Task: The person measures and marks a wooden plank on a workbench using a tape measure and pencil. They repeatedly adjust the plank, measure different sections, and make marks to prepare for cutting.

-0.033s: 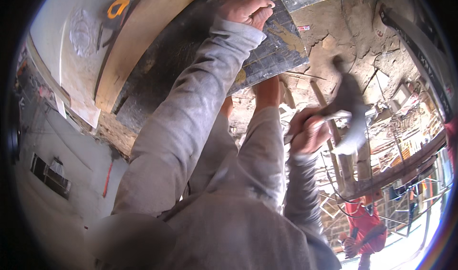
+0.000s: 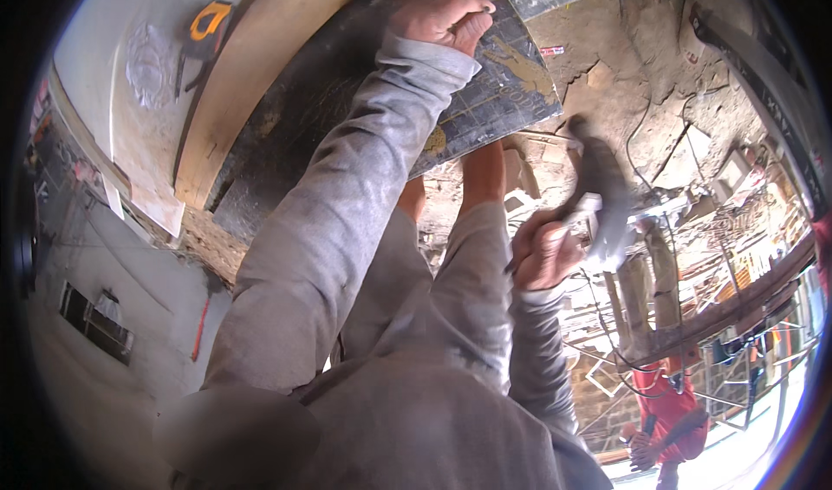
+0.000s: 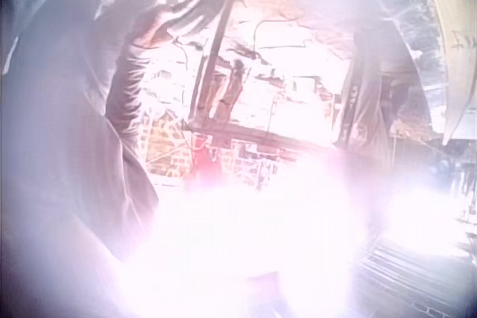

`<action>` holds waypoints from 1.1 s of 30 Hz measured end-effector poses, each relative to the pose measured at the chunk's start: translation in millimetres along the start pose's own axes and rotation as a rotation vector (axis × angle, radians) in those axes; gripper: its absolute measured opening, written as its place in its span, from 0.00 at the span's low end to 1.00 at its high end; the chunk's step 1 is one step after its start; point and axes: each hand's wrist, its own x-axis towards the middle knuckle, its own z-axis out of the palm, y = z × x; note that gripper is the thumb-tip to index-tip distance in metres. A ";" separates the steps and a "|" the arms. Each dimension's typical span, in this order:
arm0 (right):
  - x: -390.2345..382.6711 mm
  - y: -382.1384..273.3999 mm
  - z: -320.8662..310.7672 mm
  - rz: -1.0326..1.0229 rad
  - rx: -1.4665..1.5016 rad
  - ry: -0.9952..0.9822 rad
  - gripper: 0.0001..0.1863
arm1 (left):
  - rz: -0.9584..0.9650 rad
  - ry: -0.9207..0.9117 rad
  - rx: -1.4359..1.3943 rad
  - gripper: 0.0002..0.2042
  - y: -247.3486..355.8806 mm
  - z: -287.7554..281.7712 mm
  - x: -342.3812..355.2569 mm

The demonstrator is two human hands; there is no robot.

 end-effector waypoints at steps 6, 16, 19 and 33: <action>-56.1 47.1 20.6 0.283 0.210 -0.026 0.24 | 0.027 -0.008 0.081 0.04 2.9 8.9 -9.9; -17.5 49.0 32.4 0.083 0.338 0.025 0.21 | 0.120 -0.022 -0.034 0.07 -5.6 16.4 -5.1; -15.1 48.2 29.3 0.129 0.277 -0.035 0.25 | 0.142 -0.008 -0.056 0.06 -8.8 19.5 -6.3; 42.5 -15.0 50.5 -0.268 -0.044 0.025 0.31 | 0.152 -0.023 0.046 0.07 -4.7 10.3 -3.1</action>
